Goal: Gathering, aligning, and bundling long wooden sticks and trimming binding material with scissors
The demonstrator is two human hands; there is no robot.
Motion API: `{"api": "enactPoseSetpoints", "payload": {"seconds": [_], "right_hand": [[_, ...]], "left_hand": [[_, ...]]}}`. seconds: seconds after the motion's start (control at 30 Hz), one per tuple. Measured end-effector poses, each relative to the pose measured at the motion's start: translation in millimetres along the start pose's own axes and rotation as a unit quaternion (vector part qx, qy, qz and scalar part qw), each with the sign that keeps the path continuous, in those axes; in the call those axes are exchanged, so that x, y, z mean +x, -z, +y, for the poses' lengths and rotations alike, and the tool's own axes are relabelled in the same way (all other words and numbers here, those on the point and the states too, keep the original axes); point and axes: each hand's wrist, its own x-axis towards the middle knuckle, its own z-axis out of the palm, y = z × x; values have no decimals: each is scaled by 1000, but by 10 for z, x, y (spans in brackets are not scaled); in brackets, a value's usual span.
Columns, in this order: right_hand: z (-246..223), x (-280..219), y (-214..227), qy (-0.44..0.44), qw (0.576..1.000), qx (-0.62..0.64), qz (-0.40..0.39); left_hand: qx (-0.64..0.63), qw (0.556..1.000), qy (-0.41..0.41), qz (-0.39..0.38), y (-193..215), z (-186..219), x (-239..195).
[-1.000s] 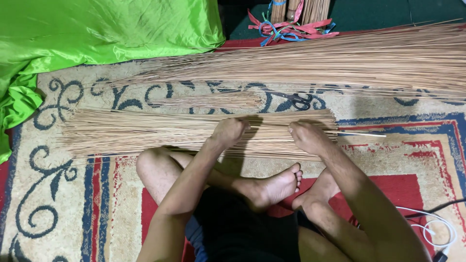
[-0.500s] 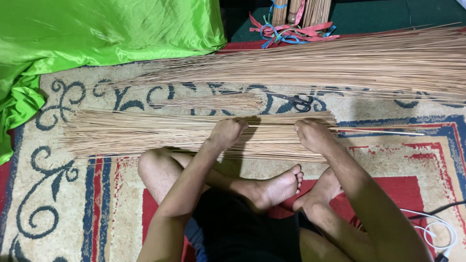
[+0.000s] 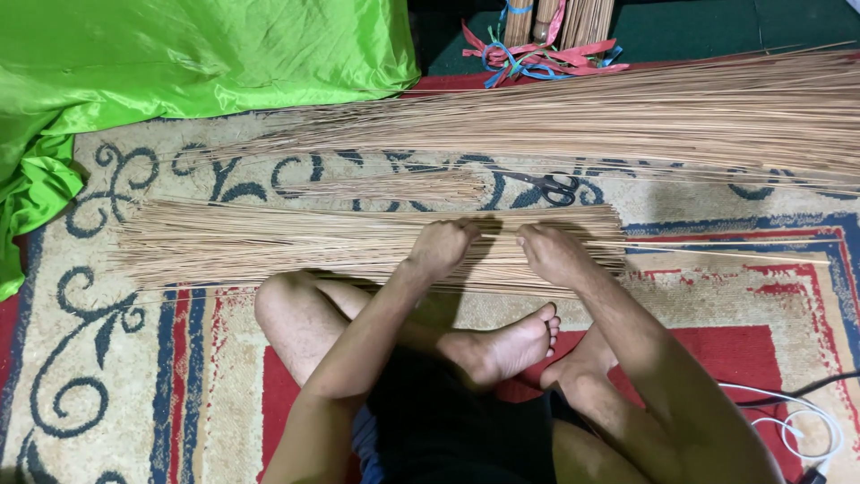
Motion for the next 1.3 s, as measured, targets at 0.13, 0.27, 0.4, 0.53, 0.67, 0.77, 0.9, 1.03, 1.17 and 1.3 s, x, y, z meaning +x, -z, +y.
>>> {"api": "enactPoseSetpoints", "payload": {"seconds": [0.13, 0.27, 0.4, 0.53, 0.67, 0.77, 0.9, 1.03, 1.17, 1.3], "right_hand": [[404, -144, 60, -24, 999, -26, 8], [262, -88, 11, -4, 1000, -22, 1], [-269, 96, 31, 27, 1000, 4, -8], [-310, 73, 27, 30, 999, 17, -1], [102, -67, 47, 4, 1000, -12, -5], [396, -225, 190, -28, 999, -20, -10], [473, -344, 299, -69, 996, -20, -46], [245, -178, 126, -43, 996, 58, -45], [-68, 94, -137, 24, 997, 62, -37], [-337, 231, -209, 49, 996, 64, -24]], "left_hand": [[-18, 999, 28, 2, 143, -240, -182], [-15, 999, 20, 26, 128, -132, -212], [15, 999, 2, 34, -15, 113, -61], [42, 997, -11, 58, -103, 184, 16], [-8, 1000, 4, 13, -21, 24, -52], [-29, 999, 21, 10, -78, -206, -121], [-39, 998, 58, -1, -104, -266, -173], [3, 999, 33, 12, -108, -117, -157], [43, 998, -25, 37, 29, 76, -142], [79, 993, -52, 68, 86, 162, -121]]}}
